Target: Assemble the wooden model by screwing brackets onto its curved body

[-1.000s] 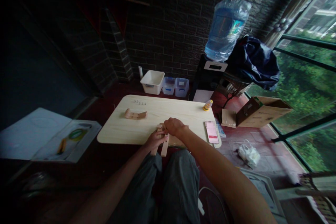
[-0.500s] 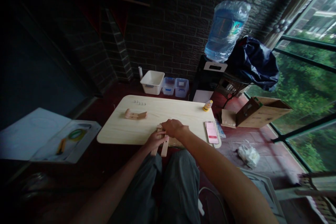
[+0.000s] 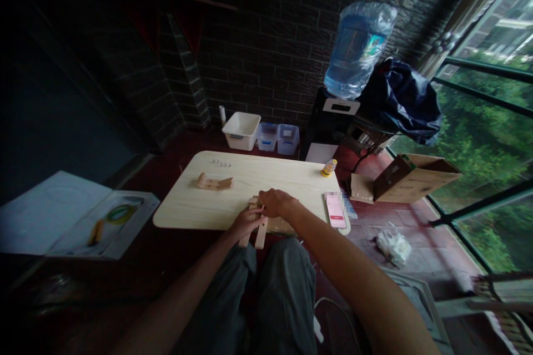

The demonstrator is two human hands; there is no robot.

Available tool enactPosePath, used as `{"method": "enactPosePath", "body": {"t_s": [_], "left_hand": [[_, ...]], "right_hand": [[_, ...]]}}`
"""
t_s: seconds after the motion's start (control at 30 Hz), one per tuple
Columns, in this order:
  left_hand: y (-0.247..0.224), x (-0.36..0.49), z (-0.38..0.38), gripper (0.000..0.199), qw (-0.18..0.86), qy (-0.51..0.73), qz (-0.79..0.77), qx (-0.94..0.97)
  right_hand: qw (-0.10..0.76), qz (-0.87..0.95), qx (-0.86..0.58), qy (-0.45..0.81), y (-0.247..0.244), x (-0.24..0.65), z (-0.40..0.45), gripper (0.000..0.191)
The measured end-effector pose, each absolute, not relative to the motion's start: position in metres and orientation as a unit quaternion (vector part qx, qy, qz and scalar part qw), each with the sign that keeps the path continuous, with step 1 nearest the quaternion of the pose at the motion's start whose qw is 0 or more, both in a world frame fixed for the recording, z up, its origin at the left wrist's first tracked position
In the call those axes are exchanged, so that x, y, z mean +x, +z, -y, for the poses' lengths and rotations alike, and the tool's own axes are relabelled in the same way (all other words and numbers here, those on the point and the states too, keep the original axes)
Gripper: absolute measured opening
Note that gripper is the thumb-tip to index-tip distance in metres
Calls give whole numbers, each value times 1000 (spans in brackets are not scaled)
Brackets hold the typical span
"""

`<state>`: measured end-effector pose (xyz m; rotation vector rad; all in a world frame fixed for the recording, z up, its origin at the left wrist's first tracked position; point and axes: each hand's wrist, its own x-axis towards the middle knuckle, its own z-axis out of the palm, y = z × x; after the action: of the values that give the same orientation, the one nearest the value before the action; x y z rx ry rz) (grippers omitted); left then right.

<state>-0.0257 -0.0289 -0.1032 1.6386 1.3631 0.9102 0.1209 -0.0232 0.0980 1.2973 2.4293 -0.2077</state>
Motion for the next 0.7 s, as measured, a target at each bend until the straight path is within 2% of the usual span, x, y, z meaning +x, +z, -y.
{"method": "enactPosePath", "body": {"t_s": [0.27,0.7], "left_hand": [[-103,-25,29,27,403,355,-542,647],[-95,-25,30,27,422,353,-540,637]], "right_hand": [[183,-882,432,-45,95,126,24,28],[179,-869,458,-49,86,130,24,43]]}}
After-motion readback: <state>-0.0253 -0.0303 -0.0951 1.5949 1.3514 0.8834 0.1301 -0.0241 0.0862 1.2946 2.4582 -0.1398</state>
